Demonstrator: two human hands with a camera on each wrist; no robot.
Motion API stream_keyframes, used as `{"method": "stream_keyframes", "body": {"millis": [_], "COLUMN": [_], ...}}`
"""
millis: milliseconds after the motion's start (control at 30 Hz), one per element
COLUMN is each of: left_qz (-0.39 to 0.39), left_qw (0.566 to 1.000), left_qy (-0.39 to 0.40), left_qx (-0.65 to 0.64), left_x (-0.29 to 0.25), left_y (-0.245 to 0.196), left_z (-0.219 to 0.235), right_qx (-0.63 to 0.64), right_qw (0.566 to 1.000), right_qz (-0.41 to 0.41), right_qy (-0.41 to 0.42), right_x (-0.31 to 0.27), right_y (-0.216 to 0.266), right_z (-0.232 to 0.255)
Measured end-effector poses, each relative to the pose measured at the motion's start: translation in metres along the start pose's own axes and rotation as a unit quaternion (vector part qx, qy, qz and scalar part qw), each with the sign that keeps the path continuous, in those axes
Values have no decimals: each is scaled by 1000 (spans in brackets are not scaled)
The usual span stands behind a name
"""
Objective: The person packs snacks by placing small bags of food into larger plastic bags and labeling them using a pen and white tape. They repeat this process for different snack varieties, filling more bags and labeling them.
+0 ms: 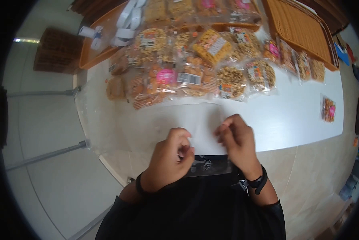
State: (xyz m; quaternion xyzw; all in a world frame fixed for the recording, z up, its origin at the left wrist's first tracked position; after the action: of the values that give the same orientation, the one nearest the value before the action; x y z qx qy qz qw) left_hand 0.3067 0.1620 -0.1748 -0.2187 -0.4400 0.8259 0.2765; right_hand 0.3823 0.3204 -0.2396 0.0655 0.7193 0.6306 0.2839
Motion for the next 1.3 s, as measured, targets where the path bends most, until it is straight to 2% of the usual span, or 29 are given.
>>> {"method": "stream_keyframes", "body": {"millis": [100, 233, 267, 367, 500, 533, 633, 733, 833, 967, 1000, 1100, 1167, 1300], "left_qz": [-20, -39, -41, -29, -18, -21, -39, -62, -71, -78, -63, -84, -92, -88], "left_qw": [1000, 999, 999, 998, 998, 998, 997, 997, 995, 989, 990, 988, 986, 986], "left_qy": [-11, -19, -31, -49, -51, -53, -57, -50, -29, 14, 36, 19, 9, 10], "left_qx": [-9, -4, -4, -24, -21, -7, 16, 23, 63, 126, 123, 130, 138, 144], "left_x": [3, 2, 0, -8, -13, -13, -17, -18, -19, -18, -18, -12, -7, 1], "left_y": [-5, -15, -18, -23, -22, -22, -27, -34, -36, -29, -22, -24, -24, -21], "left_z": [-5, 1, 7, 22, 23, 21, 16, 7, -6, -30, -36, -38, -37, -33], "right_qx": [-115, -230, -259, -323, -234, -237, -215, -170, -196, -236, -240, -248, -227, -252], "right_qw": [990, 965, 954, 932, 960, 958, 966, 983, 975, 967, 966, 962, 966, 942], "right_qz": [51, 48, 79, 90, 109, 133, 129, 68, 110, 98, 94, 112, 117, 163], "right_qy": [-65, -119, -127, -134, -107, -96, -56, -12, -4, -3, -9, -8, -37, -152], "right_x": [10, 13, 12, 9, 4, 1, -9, -17, -22, -26, -26, -24, -19, 0], "right_y": [3, 10, 12, 14, 19, 22, 31, 22, 17, 11, 11, 12, 21, 43], "right_z": [18, 31, 31, 35, 24, 20, 10, 6, 4, 9, 11, 18, 31, 81]}}
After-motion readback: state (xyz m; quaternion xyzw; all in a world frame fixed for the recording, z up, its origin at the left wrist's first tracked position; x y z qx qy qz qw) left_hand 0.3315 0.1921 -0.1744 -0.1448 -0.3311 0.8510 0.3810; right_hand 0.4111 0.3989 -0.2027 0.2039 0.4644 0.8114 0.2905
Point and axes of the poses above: each hand's wrist, its own x-axis towards the middle knuckle, its own z-axis out of the back of the hand, y = z × x, the point moved 8 cm from there along x, towards the middle knuckle, and after that the axes turned 5 degrees about -y, right-handed, at the moved point
